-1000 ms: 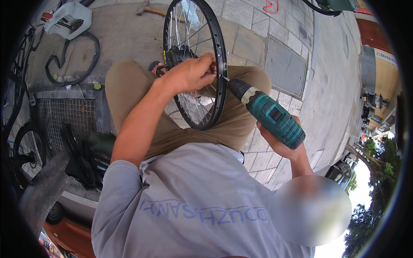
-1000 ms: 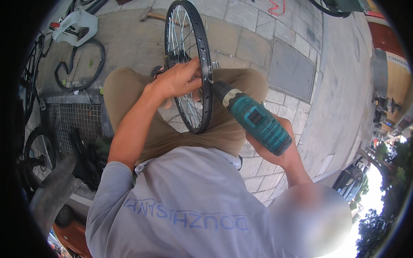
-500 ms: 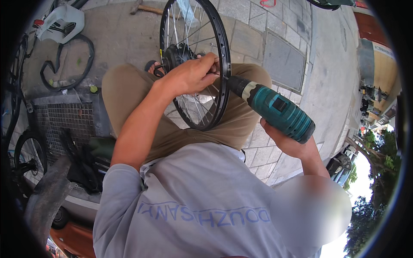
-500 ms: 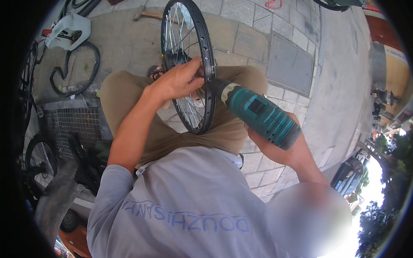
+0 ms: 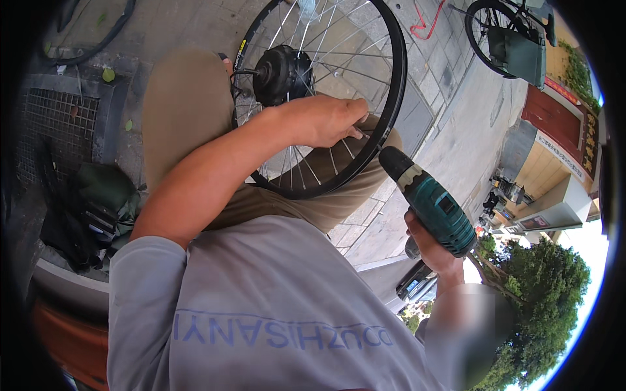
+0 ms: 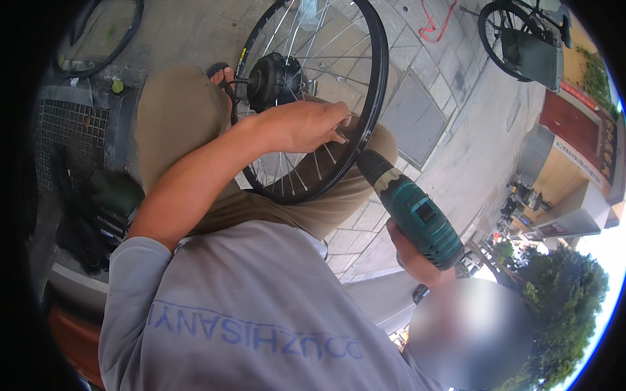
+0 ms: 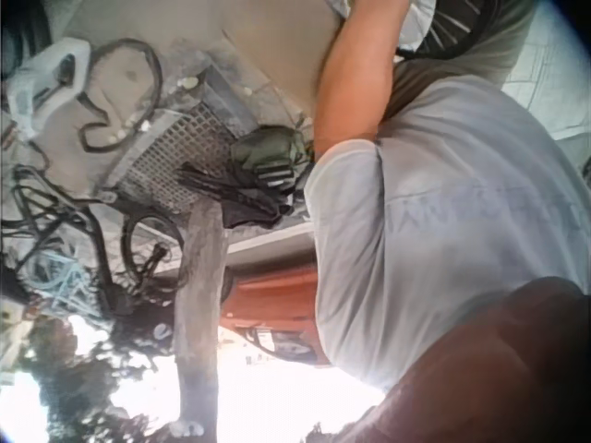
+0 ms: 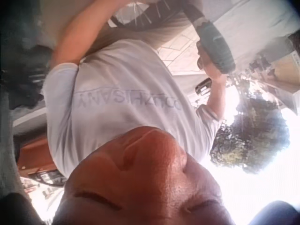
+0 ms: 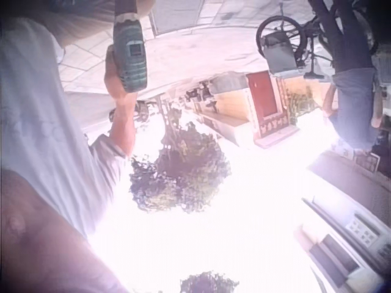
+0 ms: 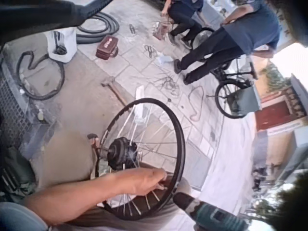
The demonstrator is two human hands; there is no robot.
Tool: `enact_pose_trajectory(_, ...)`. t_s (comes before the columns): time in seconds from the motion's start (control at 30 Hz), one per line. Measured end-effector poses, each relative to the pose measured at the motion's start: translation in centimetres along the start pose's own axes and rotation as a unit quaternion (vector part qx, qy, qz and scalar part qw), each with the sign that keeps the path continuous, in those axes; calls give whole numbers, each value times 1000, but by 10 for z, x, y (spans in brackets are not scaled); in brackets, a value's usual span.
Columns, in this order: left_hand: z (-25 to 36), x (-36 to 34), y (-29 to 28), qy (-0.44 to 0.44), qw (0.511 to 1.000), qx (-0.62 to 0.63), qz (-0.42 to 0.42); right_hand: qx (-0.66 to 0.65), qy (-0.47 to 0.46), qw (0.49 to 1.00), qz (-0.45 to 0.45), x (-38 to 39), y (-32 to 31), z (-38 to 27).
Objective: The person uses a cordless drill to tighten spokes on a bicycle wheel. They then remove the tire from the rim and inspect the wheel hub and spokes.
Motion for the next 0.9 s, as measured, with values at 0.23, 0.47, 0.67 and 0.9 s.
enact_pose_trajectory(0.23, -7, -1, -6, -8, 999, 36, 0, 62, -38, 997, 17, -11, -8, -25)
enact_pose_trajectory(0.47, -3, -2, -7, -14, 999, 30, -5, 29, 29, 999, -24, -16, -16, -23)
enact_pose_trajectory(0.67, -5, -2, -8, -19, 999, 32, -1, 23, 34, 998, -39, -18, -17, -22)
enact_pose_trajectory(0.9, -5, -1, -8, -27, 999, 33, -6, -4, 41, 998, -46, -19, -17, -15)
Point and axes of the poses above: each hand's wrist, its own x-axis away from the middle knuckle, its own y-axis out of the palm, z = x × y, the point moved 8 cm from there along -x, towards the middle knuckle, and after that the axes turned 9 degrees about -y, right-handed, at the moved point
